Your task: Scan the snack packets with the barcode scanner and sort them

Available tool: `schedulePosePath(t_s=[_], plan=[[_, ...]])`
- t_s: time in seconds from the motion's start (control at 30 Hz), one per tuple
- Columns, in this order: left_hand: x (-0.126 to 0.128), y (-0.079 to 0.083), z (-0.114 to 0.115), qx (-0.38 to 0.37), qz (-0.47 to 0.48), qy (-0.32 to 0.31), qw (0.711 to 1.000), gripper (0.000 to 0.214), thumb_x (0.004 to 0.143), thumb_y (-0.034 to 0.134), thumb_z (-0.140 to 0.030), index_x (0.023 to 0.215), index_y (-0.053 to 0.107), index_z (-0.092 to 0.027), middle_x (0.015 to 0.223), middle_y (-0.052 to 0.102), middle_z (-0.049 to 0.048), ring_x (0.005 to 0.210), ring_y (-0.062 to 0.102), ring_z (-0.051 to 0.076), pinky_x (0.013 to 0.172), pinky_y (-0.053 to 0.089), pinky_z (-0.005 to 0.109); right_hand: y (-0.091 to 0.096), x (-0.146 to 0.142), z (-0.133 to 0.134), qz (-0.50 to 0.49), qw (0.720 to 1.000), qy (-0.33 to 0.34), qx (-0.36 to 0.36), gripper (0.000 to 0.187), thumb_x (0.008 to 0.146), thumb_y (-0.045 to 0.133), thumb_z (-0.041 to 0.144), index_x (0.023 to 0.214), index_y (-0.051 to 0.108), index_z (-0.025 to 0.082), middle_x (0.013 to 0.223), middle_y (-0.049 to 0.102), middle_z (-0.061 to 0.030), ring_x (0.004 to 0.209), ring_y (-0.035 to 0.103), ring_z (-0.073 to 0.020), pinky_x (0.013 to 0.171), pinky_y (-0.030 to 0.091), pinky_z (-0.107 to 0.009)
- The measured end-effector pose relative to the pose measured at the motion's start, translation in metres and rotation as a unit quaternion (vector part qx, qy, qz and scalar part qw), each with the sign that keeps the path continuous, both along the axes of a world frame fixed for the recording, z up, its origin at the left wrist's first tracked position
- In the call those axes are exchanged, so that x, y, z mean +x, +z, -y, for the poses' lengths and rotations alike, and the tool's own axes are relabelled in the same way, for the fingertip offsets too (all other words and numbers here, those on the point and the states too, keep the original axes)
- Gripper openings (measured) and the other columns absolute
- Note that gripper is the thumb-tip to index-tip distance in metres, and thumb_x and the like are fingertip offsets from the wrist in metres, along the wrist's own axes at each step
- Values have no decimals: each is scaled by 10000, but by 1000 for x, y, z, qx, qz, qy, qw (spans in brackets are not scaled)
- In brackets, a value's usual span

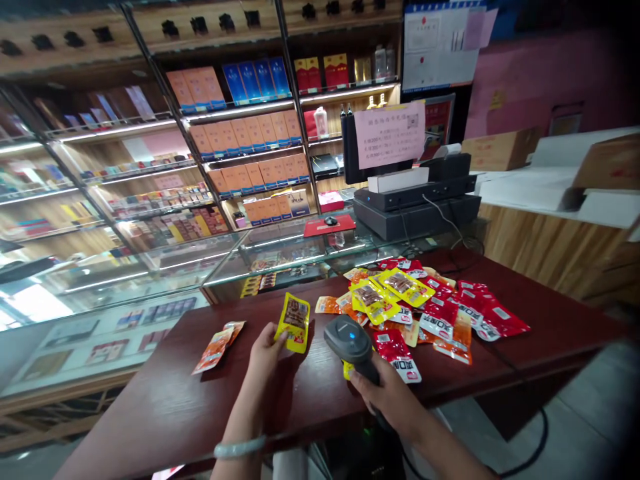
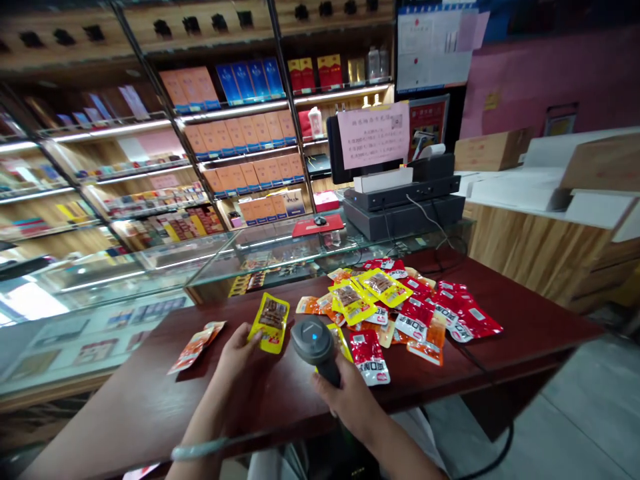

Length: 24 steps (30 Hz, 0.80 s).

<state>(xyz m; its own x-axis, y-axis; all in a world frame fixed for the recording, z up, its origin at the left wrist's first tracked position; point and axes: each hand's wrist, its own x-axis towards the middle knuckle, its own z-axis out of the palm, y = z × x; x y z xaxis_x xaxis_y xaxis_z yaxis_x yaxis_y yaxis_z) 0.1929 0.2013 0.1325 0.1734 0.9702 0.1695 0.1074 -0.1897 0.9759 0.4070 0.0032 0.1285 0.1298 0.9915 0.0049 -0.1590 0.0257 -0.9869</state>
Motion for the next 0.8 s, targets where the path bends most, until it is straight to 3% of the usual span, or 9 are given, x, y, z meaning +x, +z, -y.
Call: schedulePosePath(t_s=[0.23, 0.4, 0.53, 0.7, 0.8], plan=[[-52, -11, 45, -11, 83, -4, 997, 413, 725, 870, -515, 794, 629, -186, 785, 702, 6, 763, 647, 151, 738, 546, 261, -2, -14, -4, -27, 999, 38, 10, 532, 853, 712, 725, 903, 524, 230, 570, 426, 119, 448, 363, -81, 444, 307, -218], [-59, -21, 56, -34, 106, 5, 994, 401, 763, 848, -507, 822, 598, -199, 824, 701, -9, 763, 648, 140, 744, 552, 259, 7, -23, -4, -46, 997, 55, 23, 524, 857, 722, 714, 876, 512, 235, 583, 433, 118, 443, 350, -74, 441, 311, -216], [-56, -21, 58, -64, 113, 17, 991, 454, 715, 871, -534, 823, 576, -207, 828, 715, -13, 751, 676, 147, 727, 571, 267, 10, -24, -5, -41, 997, 57, 28, 539, 854, 713, 731, 858, 511, 231, 561, 426, 119, 443, 349, -75, 440, 309, -214], [-62, -15, 45, -75, 158, 146, 974, 606, 589, 911, -587, 940, 592, -209, 749, 691, -43, 548, 586, 87, 538, 485, 200, 9, -23, 1, -22, 998, 55, 18, 565, 816, 738, 746, 888, 544, 220, 568, 436, 115, 445, 344, -71, 431, 306, -206], [-75, -6, 33, -38, 99, 214, 971, 589, 624, 858, -589, 987, 597, -204, 805, 710, -12, 575, 608, 112, 554, 501, 228, 6, -24, 8, -20, 999, 45, -6, 551, 803, 767, 718, 923, 581, 213, 594, 458, 107, 447, 351, -68, 427, 318, -201]])
